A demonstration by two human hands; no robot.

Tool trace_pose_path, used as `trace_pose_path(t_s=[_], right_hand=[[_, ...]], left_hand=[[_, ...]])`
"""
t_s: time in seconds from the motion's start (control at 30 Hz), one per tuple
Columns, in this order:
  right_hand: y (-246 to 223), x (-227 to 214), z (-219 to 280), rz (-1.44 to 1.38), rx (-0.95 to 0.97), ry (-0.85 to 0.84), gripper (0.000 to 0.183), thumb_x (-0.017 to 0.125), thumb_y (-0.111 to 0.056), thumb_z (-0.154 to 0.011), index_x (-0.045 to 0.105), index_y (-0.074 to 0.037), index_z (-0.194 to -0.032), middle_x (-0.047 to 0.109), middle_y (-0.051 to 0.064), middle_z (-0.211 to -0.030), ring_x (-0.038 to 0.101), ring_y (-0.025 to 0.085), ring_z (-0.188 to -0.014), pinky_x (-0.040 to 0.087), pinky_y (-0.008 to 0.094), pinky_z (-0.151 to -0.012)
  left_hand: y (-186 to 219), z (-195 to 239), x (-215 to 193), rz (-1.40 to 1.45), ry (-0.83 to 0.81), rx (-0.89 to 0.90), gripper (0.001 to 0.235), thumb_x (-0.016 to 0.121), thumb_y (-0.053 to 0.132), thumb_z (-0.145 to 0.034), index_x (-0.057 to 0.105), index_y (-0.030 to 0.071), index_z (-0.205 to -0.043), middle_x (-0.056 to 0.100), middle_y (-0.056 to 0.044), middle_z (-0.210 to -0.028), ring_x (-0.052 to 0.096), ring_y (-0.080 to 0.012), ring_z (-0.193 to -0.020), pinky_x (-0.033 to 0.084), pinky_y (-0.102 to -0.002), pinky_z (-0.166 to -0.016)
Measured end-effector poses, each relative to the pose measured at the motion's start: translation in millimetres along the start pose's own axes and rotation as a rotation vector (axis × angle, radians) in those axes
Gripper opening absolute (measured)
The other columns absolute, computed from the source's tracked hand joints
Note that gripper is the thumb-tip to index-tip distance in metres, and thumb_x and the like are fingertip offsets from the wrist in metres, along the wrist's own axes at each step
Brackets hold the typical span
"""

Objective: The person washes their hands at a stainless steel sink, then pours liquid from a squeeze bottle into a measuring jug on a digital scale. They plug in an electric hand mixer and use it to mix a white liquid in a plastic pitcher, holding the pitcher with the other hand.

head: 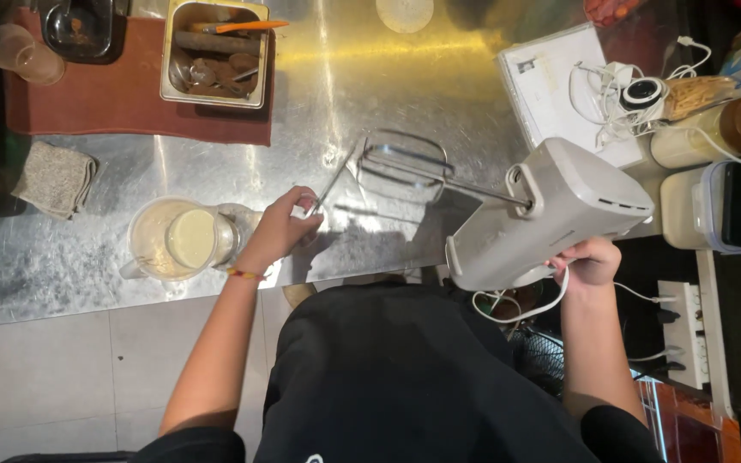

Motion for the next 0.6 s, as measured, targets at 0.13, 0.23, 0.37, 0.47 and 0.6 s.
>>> trace_pose_path(t_s=[0.13,0.23,0.37,0.47,0.6], right_hand=[[-13.3,43.2,-15.3,-0.098,-0.034,-0.098,0.068,0.062,0.007,-0.064,0.058,0.016,-0.131,0.067,0.031,-0.103,0.067,0.035,-0.071,0.055,0.034,-0.053],[-23.6,56.1,-25.9,0.071,-0.125,-0.188,0.077,0.071,0.004,-0.065,0.056,0.01,-0.14,0.066,0.028,-0.126,0.07,0.035,-0.105,0.056,0.037,-0.081],[-16.0,14.1,-39.7,-0.053,-0.084,-0.245,0.064,0.076,-0.027,-0.093,0.057,0.01,-0.141,0.067,0.028,-0.13,0.069,0.038,-0.115,0.058,0.047,-0.098],[-32.4,54.9,-38.3,0.115,-0.226,-0.302,0.064,0.079,-0.02,-0.088,0.056,0.008,-0.142,0.066,0.024,-0.134,0.068,0.033,-0.12,0.057,0.042,-0.104],[-44.6,71.5,-41.3,0.346,-0.32,-0.305,0.073,0.079,-0.018,-0.083,0.056,0.008,-0.147,0.065,0.023,-0.135,0.067,0.032,-0.122,0.054,0.04,-0.109]], left_hand=[[92.0,34.5,-20.9,0.525,-0.469,-0.123,0.038,0.065,-0.001,-0.088,0.064,0.004,-0.126,0.062,-0.005,-0.111,0.063,-0.0079,-0.065,0.046,-0.022,-0.049],[128.5,43.0,-30.9,0.589,-0.618,-0.029,0.041,0.064,-0.003,-0.087,0.066,0.001,-0.128,0.068,-0.007,-0.107,0.063,-0.0079,-0.062,0.045,-0.022,-0.048],[174.6,37.6,-35.3,0.543,-0.751,0.027,0.037,0.063,-0.001,-0.089,0.069,-0.001,-0.125,0.075,-0.007,-0.09,0.061,-0.0075,-0.055,0.042,-0.021,-0.044],[178.6,37.2,-36.9,0.484,-0.745,0.015,0.031,0.063,0.001,-0.092,0.071,-0.001,-0.122,0.075,-0.007,-0.085,0.059,-0.007,-0.053,0.042,-0.022,-0.043],[176.7,34.0,-44.5,0.531,-0.729,0.028,0.03,0.061,0.002,-0.093,0.072,-0.002,-0.121,0.075,-0.008,-0.086,0.06,-0.007,-0.053,0.041,-0.021,-0.042]])
Point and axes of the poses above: each hand's wrist, its own z-axis away from the middle knuckle, its own x-axis out of the palm, y = z × x, the point moved 8 cm from there along -z, towards the middle knuckle
